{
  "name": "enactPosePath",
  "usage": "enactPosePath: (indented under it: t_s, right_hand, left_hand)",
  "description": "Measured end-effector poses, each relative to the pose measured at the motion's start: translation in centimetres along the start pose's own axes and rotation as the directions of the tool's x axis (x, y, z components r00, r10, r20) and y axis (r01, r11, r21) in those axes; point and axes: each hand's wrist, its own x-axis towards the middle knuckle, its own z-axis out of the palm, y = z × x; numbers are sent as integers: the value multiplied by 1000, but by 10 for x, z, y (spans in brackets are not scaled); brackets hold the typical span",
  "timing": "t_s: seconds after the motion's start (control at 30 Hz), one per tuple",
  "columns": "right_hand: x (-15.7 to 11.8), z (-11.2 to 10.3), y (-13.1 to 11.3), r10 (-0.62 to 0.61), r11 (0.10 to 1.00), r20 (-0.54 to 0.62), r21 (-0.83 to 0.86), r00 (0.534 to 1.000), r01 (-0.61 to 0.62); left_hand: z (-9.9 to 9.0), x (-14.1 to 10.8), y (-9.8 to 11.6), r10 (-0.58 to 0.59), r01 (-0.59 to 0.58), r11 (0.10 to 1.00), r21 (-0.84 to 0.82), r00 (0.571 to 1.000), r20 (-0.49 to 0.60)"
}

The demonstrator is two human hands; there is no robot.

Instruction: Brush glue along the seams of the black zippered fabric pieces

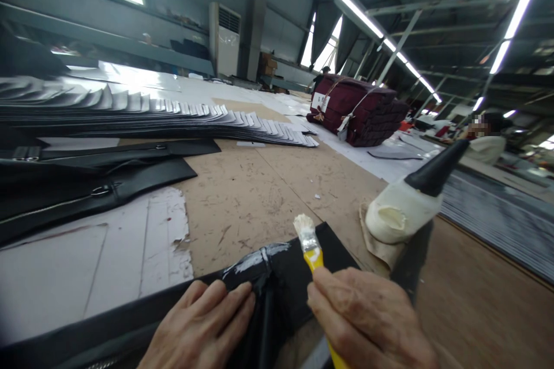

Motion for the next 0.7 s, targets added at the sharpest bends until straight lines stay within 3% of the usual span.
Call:
enactPosePath:
  t_s: [0.07, 0.13, 0.23, 0.3, 0.37, 0.43, 0.53, 0.63, 0.7]
  right_hand:
    - [2, 1, 4, -68, 996, -39, -66, 997, 65]
    - [6, 5, 8, -63, 995, -102, -78, 993, 55]
    - [13, 15, 10, 155, 984, -180, 119, 971, -135]
    - [18, 22, 11, 298, 913, -136, 331, 945, -241]
    - [23, 28, 11, 335, 828, -40, 490, 941, -274]
    - [29, 33, 10, 289, 766, 29, 593, 957, -250]
    - [39, 38, 4, 192, 735, 28, 659, 981, -163]
    - [45, 39, -3, 110, 749, 25, 655, 994, -100]
    - [47, 39, -8, 86, 754, 30, 652, 996, -85]
  left_hand:
    - [-1, -2, 1, -22, 22, 1000, 8, 1000, -10]
    - [-2, -6, 2, -81, 81, 995, 50, 997, 9]
    - [-7, -13, -1, -172, 164, 983, 88, 980, 101]
    - [-14, -15, -5, -157, 151, 988, 42, 958, 241]
    - [-24, -12, -10, -95, 125, 991, -41, 898, 430]
    - [-34, -5, -16, -54, 147, 983, -112, 808, 587]
    - [-46, 8, -22, -29, 236, 954, -187, 692, 722]
    - [-51, 16, -28, 19, 261, 936, -238, 636, 772]
    - [-53, 16, -30, 64, 225, 939, -261, 629, 775]
